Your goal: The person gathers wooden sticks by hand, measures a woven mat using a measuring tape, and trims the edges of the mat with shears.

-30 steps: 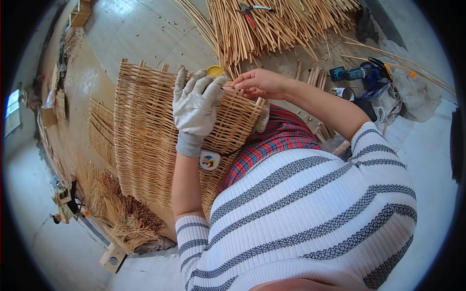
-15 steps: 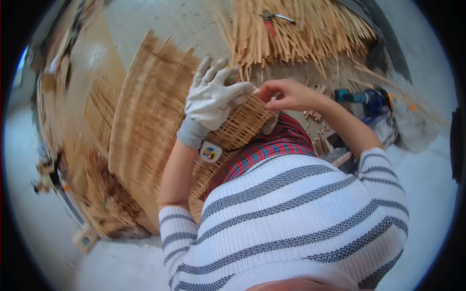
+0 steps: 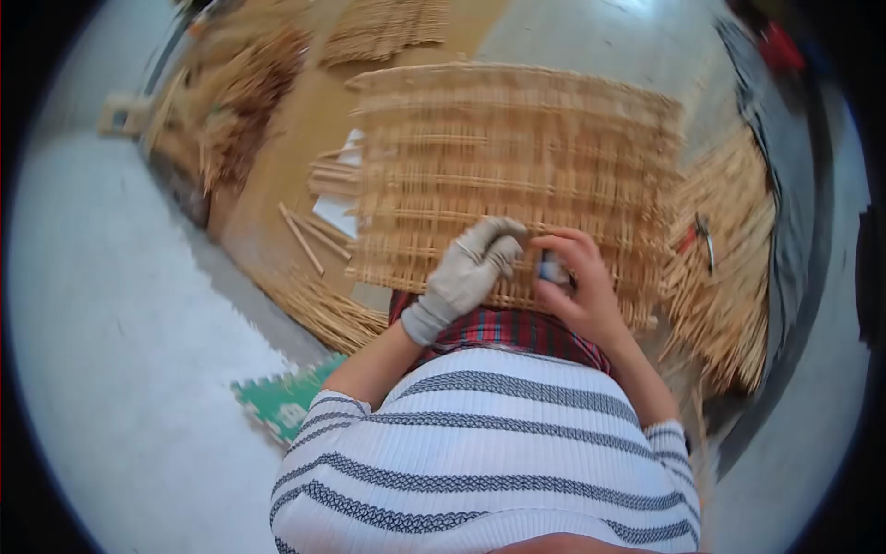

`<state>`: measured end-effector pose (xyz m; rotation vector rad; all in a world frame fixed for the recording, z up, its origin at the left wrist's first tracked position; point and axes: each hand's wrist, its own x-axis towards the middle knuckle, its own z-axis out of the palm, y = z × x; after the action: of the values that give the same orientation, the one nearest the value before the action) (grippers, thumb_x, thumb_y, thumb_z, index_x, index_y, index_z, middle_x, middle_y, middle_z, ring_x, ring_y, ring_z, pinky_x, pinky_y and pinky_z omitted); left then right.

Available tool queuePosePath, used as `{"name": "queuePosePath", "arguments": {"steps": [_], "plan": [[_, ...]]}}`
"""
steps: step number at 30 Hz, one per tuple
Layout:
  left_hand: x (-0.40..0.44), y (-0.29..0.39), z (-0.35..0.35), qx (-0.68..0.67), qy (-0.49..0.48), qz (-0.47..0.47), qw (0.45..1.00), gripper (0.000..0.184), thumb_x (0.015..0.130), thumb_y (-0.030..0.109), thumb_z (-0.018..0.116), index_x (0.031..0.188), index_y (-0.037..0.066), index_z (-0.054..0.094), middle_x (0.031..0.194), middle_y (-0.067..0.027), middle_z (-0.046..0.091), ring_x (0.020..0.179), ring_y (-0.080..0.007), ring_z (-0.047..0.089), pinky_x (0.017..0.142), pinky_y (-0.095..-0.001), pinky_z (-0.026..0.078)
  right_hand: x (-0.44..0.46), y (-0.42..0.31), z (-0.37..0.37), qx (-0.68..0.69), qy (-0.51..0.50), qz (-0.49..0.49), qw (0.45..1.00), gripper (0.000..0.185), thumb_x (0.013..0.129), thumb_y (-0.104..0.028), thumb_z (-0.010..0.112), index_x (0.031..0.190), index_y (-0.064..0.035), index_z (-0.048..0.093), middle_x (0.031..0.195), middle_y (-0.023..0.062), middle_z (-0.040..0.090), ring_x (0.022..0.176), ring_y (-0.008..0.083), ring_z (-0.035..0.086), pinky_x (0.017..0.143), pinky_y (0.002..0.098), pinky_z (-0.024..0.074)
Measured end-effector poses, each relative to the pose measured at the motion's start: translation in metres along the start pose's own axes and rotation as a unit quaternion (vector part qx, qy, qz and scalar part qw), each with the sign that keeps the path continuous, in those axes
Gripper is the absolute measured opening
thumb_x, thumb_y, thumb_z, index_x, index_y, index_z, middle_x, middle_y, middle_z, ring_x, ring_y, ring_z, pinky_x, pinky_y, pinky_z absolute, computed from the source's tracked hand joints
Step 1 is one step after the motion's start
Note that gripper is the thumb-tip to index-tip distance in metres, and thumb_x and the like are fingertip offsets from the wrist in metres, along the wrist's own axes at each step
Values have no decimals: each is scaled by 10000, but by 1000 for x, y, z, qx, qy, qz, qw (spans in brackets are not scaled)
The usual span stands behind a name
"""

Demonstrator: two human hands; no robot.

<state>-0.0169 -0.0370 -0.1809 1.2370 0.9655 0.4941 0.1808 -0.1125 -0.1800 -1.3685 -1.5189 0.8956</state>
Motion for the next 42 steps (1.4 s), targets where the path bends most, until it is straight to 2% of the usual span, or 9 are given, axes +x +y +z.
{"name": "queuePosePath", "arguments": {"steps": [5, 11, 16, 22, 24, 26, 29, 30, 42], "plan": [[-17, -3, 9, -208, -83, -101, 969, 301, 1019, 215, 600, 1285, 86, 544, 1016, -34, 664, 827, -110, 659, 638, -237, 558, 10, -11, -15, 77, -82, -5, 994, 408, 838, -143, 741, 1224, -92, 619, 1217, 139, 526, 1113, 325, 572, 937, 404, 493], [-11, -1, 7, -211, -178, -106, 955, 264, 942, 259, 722, 1062, 71, 581, 838, -34, 659, 664, -126, 655, 587, -272, 568, 8, -33, -23, -154, -101, -95, 978, 471, 809, -324, 808, 1197, -93, 672, 1145, 137, 572, 1021, 315, 605, 854, 402, 527], [-11, 14, -102, -113, 48, 2, 992, 215, 934, 266, 712, 1010, 106, 591, 779, 9, 595, 636, -78, 588, 565, -224, 532, 6, -15, -105, -294, -4, 21, 956, 292, 854, -120, 740, 1141, -78, 709, 841, 79, 649, 849, 252, 609, 758, 375, 496], [-1, -25, -247, -102, 208, 39, 972, 147, 933, 210, 714, 929, 95, 624, 773, 18, 614, 640, -75, 559, 561, -208, 463, -10, 30, -177, -346, 13, 58, 936, 167, 928, -163, 678, 889, -1, 686, 784, 98, 599, 776, 267, 563, 696, 387, 439], [10, -32, -237, 127, 284, 4, 950, 164, 929, 225, 726, 968, 89, 644, 824, 16, 627, 719, -75, 565, 609, -224, 459, -12, 39, -177, -359, -2, 71, 930, 199, 916, -195, 694, 854, -7, 672, 744, 115, 559, 781, 298, 552, 700, 405, 436], [16, -47, -245, 223, 270, 22, 937, 189, 932, 242, 728, 1005, 82, 660, 870, 6, 628, 790, -77, 560, 637, -229, 455, -17, 57, -184, -375, 30, 49, 925, 188, 894, -221, 715, 868, -36, 696, 763, 118, 584, 790, 312, 560, 724, 418, 453], [9, -22, -205, 113, 252, -21, 961, 212, 934, 252, 724, 1004, 58, 674, 898, 5, 613, 807, -106, 554, 740, -253, 472, -25, 57, -201, -378, 22, 118, 918, 224, 877, -278, 735, 877, -54, 729, 857, 117, 660, 885, 313, 611, 755, 419, 481], [10, -29, -220, 258, 251, -20, 933, 230, 938, 249, 722, 1026, 42, 676, 919, 4, 621, 805, -101, 544, 737, -242, 463, -30, 68, -204, -355, 20, 100, 929, 245, 882, -327, 728, 908, -84, 743, 866, 98, 668, 903, 301, 619, 774, 420, 495], [11, -55, -232, 28, 286, -15, 958, 243, 911, 297, 765, 1023, 92, 698, 857, 37, 666, 695, -66, 565, 574, -220, 437, -31, 76, -190, -365, 58, 114, 922, 276, 895, -389, 706, 916, -115, 727, 867, 41, 670, 935, 242, 621, 760, 406, 507]]}}
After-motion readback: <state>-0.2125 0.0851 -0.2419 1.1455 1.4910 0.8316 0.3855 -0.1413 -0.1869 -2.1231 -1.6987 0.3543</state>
